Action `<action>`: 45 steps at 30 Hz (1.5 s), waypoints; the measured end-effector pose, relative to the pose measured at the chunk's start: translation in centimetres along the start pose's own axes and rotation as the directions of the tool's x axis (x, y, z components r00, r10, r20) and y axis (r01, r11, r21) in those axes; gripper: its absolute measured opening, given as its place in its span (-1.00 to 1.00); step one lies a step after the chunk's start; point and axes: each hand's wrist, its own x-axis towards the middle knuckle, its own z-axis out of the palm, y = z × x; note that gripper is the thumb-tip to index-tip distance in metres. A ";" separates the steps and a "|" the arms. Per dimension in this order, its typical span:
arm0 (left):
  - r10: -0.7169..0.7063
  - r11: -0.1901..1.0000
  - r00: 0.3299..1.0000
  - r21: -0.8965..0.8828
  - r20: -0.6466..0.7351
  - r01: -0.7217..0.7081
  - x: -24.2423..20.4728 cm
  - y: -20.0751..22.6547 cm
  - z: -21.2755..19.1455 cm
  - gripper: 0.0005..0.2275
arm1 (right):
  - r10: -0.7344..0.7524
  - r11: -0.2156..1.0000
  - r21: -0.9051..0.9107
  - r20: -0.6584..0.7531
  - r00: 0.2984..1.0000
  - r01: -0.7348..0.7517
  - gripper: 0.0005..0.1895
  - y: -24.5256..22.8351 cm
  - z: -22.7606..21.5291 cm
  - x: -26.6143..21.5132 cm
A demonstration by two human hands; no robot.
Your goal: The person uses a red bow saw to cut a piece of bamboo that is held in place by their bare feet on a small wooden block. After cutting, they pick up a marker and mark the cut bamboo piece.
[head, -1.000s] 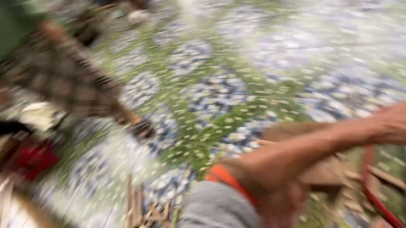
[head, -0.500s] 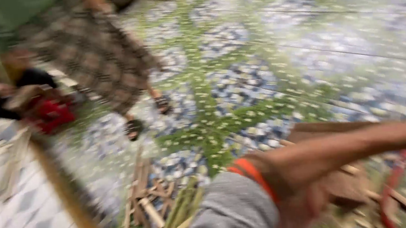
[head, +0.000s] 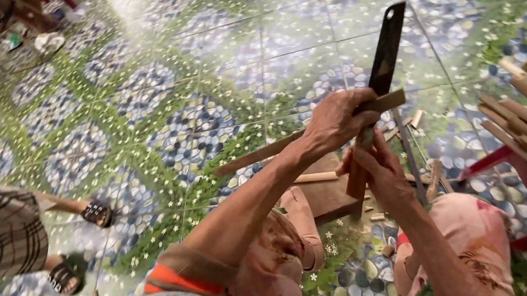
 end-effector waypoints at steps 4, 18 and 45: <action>0.016 0.993 0.997 -0.122 0.076 -0.007 0.1 -1.1 0.8 -0.90 | -0.036 0.997 0.053 -0.223 0.974 0.049 -0.71 1.0 -2.0 0.3; -0.174 0.777 0.962 -0.572 0.209 0.264 -0.1 -3.2 0.6 -0.55 | -0.186 0.970 -0.186 -0.143 0.972 0.158 -0.37 0.5 -5.5 -1.4; -0.169 0.643 0.836 -0.585 0.522 0.495 -0.9 -1.2 0.0 -0.54 | -0.218 0.970 -0.111 -0.010 0.976 0.215 -0.41 0.0 -5.3 -1.0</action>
